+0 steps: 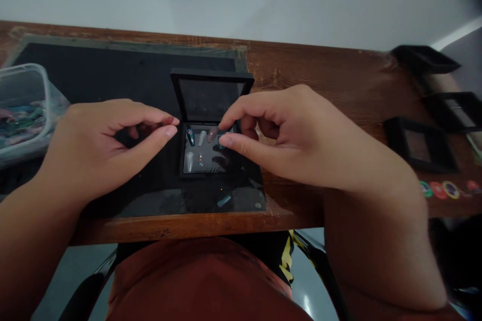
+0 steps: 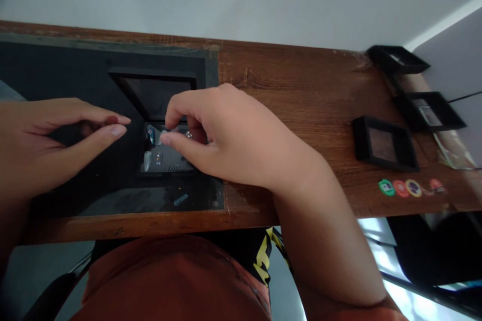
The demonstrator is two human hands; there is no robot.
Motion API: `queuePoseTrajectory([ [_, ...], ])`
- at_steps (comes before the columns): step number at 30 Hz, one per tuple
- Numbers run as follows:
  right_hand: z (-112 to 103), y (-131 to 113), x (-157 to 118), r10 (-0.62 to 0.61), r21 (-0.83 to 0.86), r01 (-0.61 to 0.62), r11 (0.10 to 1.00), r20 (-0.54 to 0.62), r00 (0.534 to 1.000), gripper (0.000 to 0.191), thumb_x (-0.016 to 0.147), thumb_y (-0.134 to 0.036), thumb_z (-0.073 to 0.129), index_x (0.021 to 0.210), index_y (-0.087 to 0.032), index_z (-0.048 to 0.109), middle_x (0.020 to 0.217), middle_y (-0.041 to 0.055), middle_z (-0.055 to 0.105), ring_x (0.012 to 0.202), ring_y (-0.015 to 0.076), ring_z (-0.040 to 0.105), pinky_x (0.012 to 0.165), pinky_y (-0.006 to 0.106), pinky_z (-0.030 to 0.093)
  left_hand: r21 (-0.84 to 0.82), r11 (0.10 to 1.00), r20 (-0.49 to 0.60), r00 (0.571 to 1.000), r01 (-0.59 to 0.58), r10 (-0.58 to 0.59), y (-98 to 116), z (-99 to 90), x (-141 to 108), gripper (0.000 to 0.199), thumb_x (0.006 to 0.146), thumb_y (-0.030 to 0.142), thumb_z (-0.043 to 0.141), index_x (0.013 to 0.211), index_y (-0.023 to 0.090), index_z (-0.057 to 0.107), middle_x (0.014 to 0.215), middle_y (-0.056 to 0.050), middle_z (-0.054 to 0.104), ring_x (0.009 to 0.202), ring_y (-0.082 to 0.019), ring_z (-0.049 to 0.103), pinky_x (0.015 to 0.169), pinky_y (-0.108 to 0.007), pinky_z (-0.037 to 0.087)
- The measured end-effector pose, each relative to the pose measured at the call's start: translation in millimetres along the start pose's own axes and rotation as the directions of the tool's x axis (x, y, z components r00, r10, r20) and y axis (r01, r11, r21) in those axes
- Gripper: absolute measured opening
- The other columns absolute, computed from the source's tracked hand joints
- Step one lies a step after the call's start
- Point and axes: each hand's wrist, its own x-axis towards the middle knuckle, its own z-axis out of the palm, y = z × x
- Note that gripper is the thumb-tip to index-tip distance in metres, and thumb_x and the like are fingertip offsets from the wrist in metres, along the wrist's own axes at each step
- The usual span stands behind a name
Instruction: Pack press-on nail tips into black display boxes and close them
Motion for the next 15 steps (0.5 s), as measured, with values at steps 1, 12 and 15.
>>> queuePoseTrajectory([
  [1, 0.7, 1.0, 0.3, -0.011, 0.003, 0.011, 1.000, -0.005, 1.000, 0.003, 0.097, -0.023, 0.076, 0.097, -0.021, 0.078, 0.065, -0.0067, 0.063, 0.056, 0.0087, 0.054, 0.056, 0.028, 0.037, -0.006, 1.000, -0.023, 1.000, 0.007, -0.007, 1.0, 1.0, -0.2, 0.011, 0.093, 0.035, 0.078, 0.099, 0.028, 0.085, 0.085, 0.008, 0.081, 0.066, -0.010, 0.065, 0.058, -0.024, 0.043],
  [12, 6.9, 19.6, 5.3, -0.186, 0.063, 0.198, 0.978, -0.161, 0.969, 0.020, 0.102, -0.036, 0.072, 0.095, -0.017, 0.075, 0.075, -0.0114, 0.065, 0.063, -0.0001, 0.056, 0.057, 0.016, 0.037, -0.062, 0.997, -0.064, 0.997, 0.046, -0.050, 0.3, 8.7, 4.1, 0.022, 0.093, 0.044, 0.076, 0.099, 0.025, 0.087, 0.083, 0.005, 0.081, 0.069, -0.011, 0.069, 0.065, -0.024, 0.050],
  [15, 11.4, 23.6, 11.0, -0.221, 0.129, 0.253, 0.959, -0.225, 0.949, 0.016, 0.101, -0.029, 0.072, 0.090, -0.017, 0.074, 0.071, -0.0135, 0.059, 0.060, -0.0027, 0.047, 0.055, 0.014, 0.032, -0.072, 0.996, -0.057, 0.997, 0.046, -0.050, -0.9, 9.0, 5.5, 0.030, 0.094, 0.046, 0.073, 0.101, 0.021, 0.087, 0.084, 0.002, 0.081, 0.069, -0.011, 0.068, 0.065, -0.024, 0.051],
])
